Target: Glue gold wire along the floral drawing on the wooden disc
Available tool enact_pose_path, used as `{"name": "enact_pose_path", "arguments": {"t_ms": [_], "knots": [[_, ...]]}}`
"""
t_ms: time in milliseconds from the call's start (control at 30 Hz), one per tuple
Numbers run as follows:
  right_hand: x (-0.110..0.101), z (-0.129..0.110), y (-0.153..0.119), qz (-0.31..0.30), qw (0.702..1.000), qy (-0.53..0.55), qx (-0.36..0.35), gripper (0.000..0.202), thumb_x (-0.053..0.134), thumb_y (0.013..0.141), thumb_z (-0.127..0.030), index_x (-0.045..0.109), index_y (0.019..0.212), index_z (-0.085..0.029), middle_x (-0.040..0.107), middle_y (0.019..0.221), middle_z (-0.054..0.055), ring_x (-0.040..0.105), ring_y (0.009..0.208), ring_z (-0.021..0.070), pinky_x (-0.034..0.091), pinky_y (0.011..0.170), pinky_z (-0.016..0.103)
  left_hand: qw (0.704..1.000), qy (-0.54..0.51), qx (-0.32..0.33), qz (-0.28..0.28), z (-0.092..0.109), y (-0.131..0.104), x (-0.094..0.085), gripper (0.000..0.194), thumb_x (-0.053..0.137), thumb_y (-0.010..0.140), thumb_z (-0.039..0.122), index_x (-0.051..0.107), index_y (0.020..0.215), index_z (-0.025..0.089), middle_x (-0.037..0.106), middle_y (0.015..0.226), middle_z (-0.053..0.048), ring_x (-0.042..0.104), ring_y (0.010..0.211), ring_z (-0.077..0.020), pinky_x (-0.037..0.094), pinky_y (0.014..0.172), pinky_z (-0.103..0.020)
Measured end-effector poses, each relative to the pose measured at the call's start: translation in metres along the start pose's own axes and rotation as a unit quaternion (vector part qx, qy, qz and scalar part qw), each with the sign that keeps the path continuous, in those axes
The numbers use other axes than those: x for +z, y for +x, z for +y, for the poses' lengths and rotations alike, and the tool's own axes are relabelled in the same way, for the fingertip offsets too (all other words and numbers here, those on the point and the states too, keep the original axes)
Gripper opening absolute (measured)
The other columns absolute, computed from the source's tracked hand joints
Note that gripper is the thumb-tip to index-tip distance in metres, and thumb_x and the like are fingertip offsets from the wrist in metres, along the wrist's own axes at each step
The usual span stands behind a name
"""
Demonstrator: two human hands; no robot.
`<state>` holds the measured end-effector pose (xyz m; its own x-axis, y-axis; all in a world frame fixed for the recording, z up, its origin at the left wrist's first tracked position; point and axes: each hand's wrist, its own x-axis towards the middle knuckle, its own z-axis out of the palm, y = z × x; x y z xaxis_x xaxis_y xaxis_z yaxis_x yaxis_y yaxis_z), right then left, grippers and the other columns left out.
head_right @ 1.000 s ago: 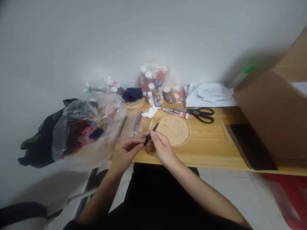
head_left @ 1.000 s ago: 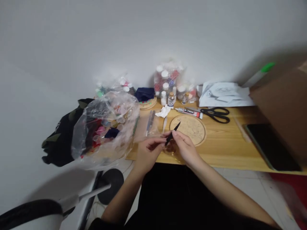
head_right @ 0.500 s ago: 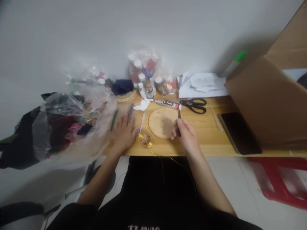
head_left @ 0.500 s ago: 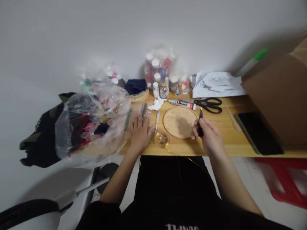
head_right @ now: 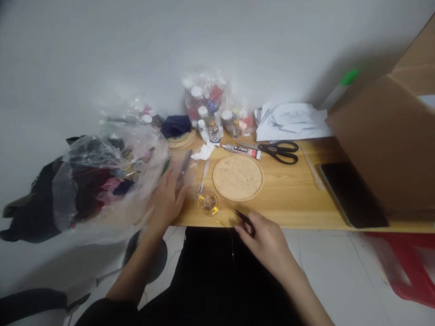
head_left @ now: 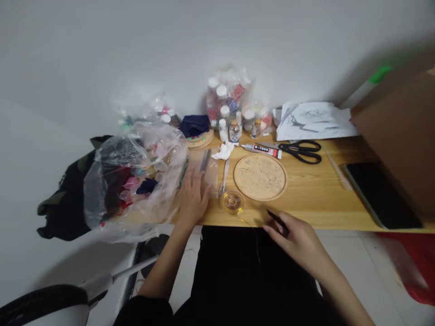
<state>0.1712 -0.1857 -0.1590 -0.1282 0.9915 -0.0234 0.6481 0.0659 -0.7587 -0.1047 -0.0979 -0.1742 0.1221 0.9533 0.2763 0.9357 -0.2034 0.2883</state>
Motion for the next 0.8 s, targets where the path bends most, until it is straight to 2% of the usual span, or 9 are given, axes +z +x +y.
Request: {"name": "enact_pose_path", "arguments": {"t_ms": [67,133,267,433,567,633,733,800], "knots": [[0.007,-0.001,0.002,-0.025,0.998,-0.038,-0.038,0.012,0.063,0.085,-0.029,0.057,0.079,-0.021,0.060,0.066,-0.001,0.058,0.058,0.0144,0.046,0.055,0.027,0.999,0.000,0.034,0.002,-0.005,-0.008,-0.004,0.037,0.046,0.098,0.036,0.062,0.124,0.014,0.057,0.138,-0.019,0.053,0.132,-0.0325,0.046,0.109,-0.052],[0.014,-0.003,0.007,-0.039,0.993,-0.071,-0.084,0.014,0.063,0.084,-0.024,0.053,0.074,-0.021,0.061,0.070,0.001,0.059,0.062,0.0154,0.048,0.057,0.028,0.998,0.005,0.055,-0.006,-0.009,-0.014,-0.005,0.029,0.049,0.097,0.032,0.067,0.113,0.015,0.063,0.131,-0.017,0.057,0.126,-0.0319,0.049,0.106,-0.052],[0.027,-0.005,0.016,-0.040,0.984,-0.092,-0.149,0.014,0.055,0.085,-0.016,0.052,0.072,-0.020,0.061,0.074,0.004,0.059,0.068,0.0180,0.049,0.061,0.031,0.998,0.017,0.063,-0.006,-0.011,-0.019,-0.001,0.028,0.050,0.096,0.028,0.068,0.113,0.015,0.064,0.129,-0.016,0.056,0.127,-0.0333,0.050,0.105,-0.054],[0.036,-0.002,0.016,-0.045,0.982,-0.070,-0.171,0.014,0.050,0.087,-0.012,0.057,0.077,-0.020,0.065,0.080,0.006,0.062,0.076,0.0193,0.050,0.069,0.032,0.998,0.019,0.067,-0.001,-0.008,-0.021,0.000,0.030,0.053,0.095,0.030,0.065,0.118,0.015,0.062,0.133,-0.017,0.055,0.129,-0.0321,0.049,0.107,-0.051],[0.037,0.000,0.016,-0.040,0.984,-0.045,-0.168,0.014,0.051,0.087,-0.013,0.058,0.077,-0.020,0.063,0.076,0.004,0.060,0.073,0.0183,0.048,0.068,0.031,0.996,0.036,0.076,0.015,-0.002,-0.022,-0.002,0.043,0.067,0.085,0.035,0.063,0.123,0.015,0.058,0.138,-0.019,0.054,0.130,-0.0358,0.049,0.106,-0.053],[0.038,-0.001,0.018,-0.035,0.985,-0.029,-0.165,0.016,0.052,0.087,-0.015,0.055,0.071,-0.020,0.059,0.069,0.002,0.055,0.067,0.0164,0.044,0.063,0.029,0.995,0.038,0.087,0.030,-0.002,-0.022,0.000,0.040,0.068,0.081,0.028,0.065,0.119,0.016,0.061,0.135,-0.017,0.056,0.128,-0.0351,0.050,0.105,-0.051],[0.036,-0.004,0.021,-0.028,0.986,0.001,-0.163,0.023,0.054,0.085,-0.015,0.048,0.064,-0.020,0.054,0.064,0.000,0.050,0.061,0.0134,0.039,0.058,0.026,0.994,0.035,0.079,0.065,-0.005,-0.019,0.004,0.034,0.054,0.082,0.012,0.067,0.113,0.015,0.066,0.129,-0.015,0.060,0.124,-0.0329,0.052,0.102,-0.049],[0.034,-0.005,0.022,-0.026,0.986,0.026,-0.162,0.026,0.058,0.085,-0.019,0.045,0.063,-0.020,0.052,0.063,-0.001,0.049,0.059,0.0120,0.038,0.057,0.024,0.993,0.033,0.061,0.095,-0.009,-0.015,0.006,0.033,0.046,0.084,0.008,0.067,0.109,0.015,0.070,0.119,-0.016,0.065,0.114,-0.0304,0.055,0.096,-0.047]]}}
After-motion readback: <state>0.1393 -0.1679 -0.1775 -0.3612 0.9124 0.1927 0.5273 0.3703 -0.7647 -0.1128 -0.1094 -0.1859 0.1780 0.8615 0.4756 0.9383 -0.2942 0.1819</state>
